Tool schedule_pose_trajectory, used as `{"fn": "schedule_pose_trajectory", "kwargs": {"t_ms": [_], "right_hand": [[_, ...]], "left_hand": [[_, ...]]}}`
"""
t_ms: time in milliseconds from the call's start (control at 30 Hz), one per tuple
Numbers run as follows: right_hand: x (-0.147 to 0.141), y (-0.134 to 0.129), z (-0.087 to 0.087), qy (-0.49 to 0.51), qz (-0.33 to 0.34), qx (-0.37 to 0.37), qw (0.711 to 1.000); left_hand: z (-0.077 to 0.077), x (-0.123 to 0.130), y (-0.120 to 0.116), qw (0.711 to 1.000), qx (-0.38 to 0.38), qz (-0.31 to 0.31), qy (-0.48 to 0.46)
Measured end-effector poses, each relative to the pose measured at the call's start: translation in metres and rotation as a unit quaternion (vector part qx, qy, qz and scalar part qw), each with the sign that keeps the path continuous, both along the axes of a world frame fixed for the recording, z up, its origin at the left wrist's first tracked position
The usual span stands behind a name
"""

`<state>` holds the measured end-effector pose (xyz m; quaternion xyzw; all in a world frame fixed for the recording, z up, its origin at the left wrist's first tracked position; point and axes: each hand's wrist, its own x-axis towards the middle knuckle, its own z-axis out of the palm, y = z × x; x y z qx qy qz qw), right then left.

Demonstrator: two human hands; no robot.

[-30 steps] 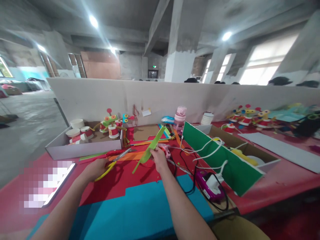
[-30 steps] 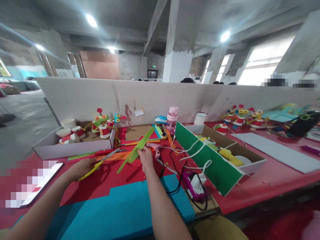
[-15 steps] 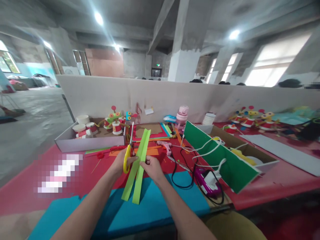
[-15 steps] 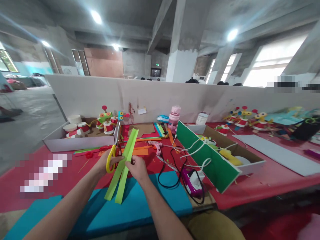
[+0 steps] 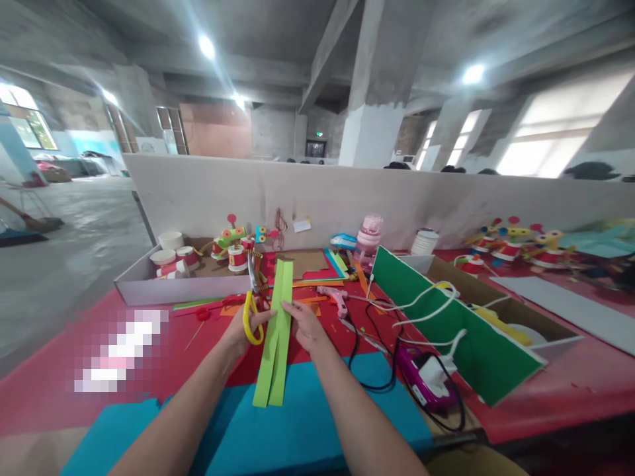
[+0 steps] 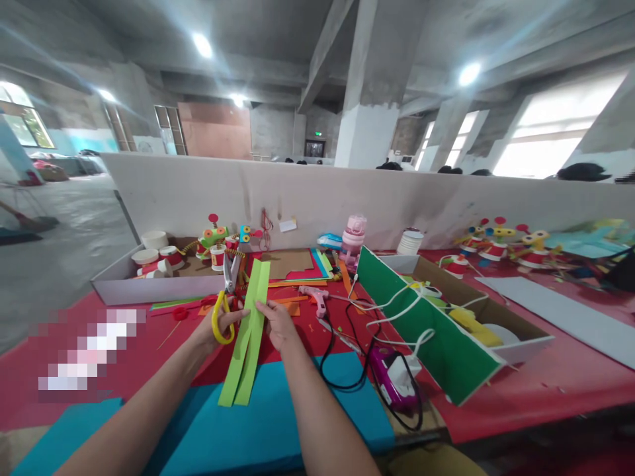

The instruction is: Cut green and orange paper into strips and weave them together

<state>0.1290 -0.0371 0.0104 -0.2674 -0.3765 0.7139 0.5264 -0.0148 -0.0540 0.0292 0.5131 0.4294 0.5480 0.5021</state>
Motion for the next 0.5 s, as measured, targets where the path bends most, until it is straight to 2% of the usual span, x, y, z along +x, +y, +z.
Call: {"fn": "schedule_pose_trajectory", "kwargs": {"t_ms": [100,233,300,367,500], "right_hand": [[0.001,-0.005,-0.009,-0.058,0.006,0.032,0.998],[0.002,-0.009,-0.010,-0.131,0.060,0.051,0.988],[0.002,-0.007,-0.007,-0.112,0.046,0.046,0.992],[0.002,-0.003,-0.006,-0.075,0.000,0.036,0.997],[0.001,0.004,-0.007,-0.013,-0.042,0.026,0.999]], "left_hand": [[0.005,-0.005,0.004,1.000,-0.009,0.000,-0.027],[0.016,-0.013,0.012,0.998,0.010,-0.036,-0.047],[0.018,-0.013,0.014,0.998,0.002,-0.047,-0.039],[0.018,-0.011,0.013,0.998,-0.014,-0.064,-0.015],[0.012,0.001,0.007,0.996,-0.030,-0.085,0.022]]}}
